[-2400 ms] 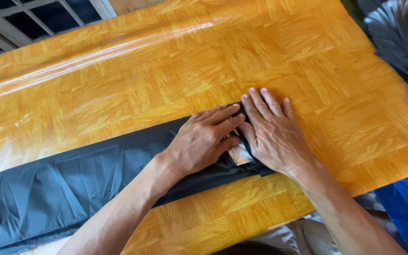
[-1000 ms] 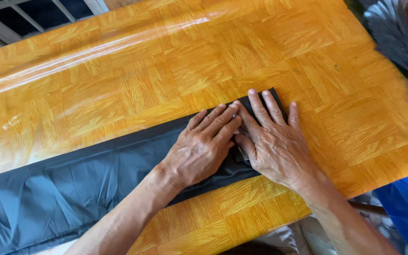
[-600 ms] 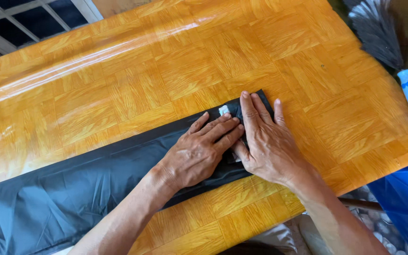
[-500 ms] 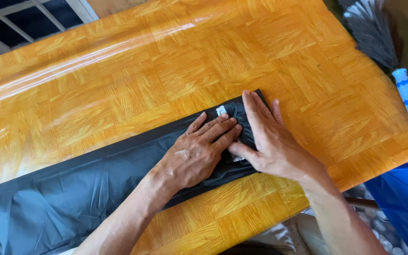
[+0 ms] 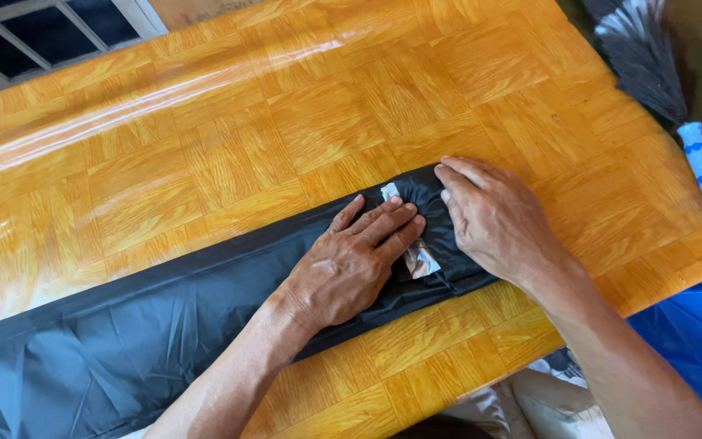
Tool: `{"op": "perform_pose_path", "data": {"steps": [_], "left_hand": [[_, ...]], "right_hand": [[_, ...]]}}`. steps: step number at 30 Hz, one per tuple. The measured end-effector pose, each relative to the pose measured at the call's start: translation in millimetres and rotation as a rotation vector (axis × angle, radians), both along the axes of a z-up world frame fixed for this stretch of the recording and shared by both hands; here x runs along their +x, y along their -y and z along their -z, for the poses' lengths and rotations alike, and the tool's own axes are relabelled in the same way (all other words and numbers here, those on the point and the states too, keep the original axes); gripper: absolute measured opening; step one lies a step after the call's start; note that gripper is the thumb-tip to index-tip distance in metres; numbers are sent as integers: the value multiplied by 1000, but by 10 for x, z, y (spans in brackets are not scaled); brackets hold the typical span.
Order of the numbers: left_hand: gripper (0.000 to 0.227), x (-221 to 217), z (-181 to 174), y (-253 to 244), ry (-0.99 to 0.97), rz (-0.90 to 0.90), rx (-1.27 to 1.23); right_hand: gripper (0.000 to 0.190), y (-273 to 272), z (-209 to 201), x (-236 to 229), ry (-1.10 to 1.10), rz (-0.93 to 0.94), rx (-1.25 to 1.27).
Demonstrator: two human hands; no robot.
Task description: The person folds a black plastic garment by hand on a wooden table, smoothing the surface and repeatedly folding the edges inward to form a flat rectangle.
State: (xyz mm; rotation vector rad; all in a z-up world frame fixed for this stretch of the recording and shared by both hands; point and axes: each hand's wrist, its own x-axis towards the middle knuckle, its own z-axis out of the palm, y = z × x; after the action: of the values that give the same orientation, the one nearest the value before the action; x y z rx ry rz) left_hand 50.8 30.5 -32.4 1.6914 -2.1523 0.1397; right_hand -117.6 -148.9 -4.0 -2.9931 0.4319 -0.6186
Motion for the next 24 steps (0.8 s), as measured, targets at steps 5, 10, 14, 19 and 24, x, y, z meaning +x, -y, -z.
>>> {"op": "perform_pose_path", "data": {"steps": [5,10,14,19,24], "left_hand": [[50,-9,-43,-6,-43,-3,20],[48,-17,-82,-30,-69,13,30],[49,18,-120,4,-61,12,5],[48,6,-125,-20,-103,7,9],[56,11,-100,3,-137,-3,22]], "right_hand": [[54,-47,64,26,-135,54,123],[71,-347,232,10,-125,210,30],[71,-291,180,12,-85,207,78],[88,-416,-127,-141,77,305,265],[95,-393,-240,-352,399,607,1247]]}}
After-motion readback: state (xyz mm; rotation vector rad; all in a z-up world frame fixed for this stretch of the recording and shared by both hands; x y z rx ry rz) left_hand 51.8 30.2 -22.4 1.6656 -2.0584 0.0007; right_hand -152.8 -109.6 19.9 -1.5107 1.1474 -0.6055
